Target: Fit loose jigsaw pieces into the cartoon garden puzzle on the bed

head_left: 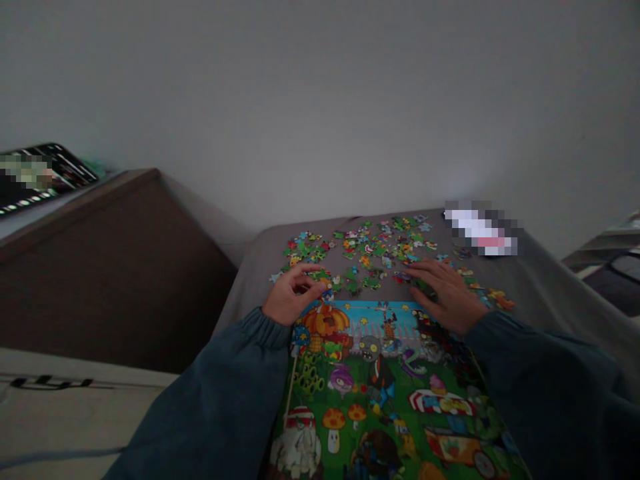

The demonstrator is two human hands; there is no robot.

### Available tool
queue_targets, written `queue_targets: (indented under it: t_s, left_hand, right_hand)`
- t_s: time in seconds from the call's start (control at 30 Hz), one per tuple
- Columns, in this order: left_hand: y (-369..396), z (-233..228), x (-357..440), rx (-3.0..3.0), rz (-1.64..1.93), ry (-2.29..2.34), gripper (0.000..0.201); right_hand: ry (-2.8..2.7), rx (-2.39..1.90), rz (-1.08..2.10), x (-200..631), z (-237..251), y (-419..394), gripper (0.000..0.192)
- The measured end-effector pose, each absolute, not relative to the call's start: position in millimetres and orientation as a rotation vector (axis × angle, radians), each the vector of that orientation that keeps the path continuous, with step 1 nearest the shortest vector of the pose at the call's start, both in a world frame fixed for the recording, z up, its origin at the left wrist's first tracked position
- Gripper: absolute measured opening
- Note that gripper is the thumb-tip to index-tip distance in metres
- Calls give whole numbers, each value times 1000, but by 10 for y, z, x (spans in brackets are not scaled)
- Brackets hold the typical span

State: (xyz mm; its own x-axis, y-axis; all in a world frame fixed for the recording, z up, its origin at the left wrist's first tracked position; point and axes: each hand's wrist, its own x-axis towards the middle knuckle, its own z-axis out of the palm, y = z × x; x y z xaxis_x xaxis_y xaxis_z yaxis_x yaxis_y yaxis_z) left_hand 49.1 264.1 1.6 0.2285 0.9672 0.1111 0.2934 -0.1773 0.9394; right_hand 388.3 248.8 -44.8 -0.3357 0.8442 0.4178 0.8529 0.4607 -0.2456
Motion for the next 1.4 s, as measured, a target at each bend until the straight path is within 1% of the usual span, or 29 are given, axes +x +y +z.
queue_targets:
  t_s: [0.2,0.57,0.83,1.13,1.4]
  left_hand:
    - [2628,12,497,1638,976,1183,47]
    - [2623,27,512,1574,1035,1172,49]
    - [2746,-46,437,1435,1185,1213,54]
    - [3116,-35,-71,1082,1637,1319,51]
    - [3183,-75,-104,897,1694,1287,48]
  right_hand:
    - [-2239,-1390,62,3827,-451,2444,37]
    - [-2223,-1406,98,3809,-454,2426,39]
    - [-2247,-1437,119,3801,-436,2425,37]
    - [-2274,-1447,152,3791,-418,2424,37]
    - [-2270,-1442,175,3794,-412,2433,38]
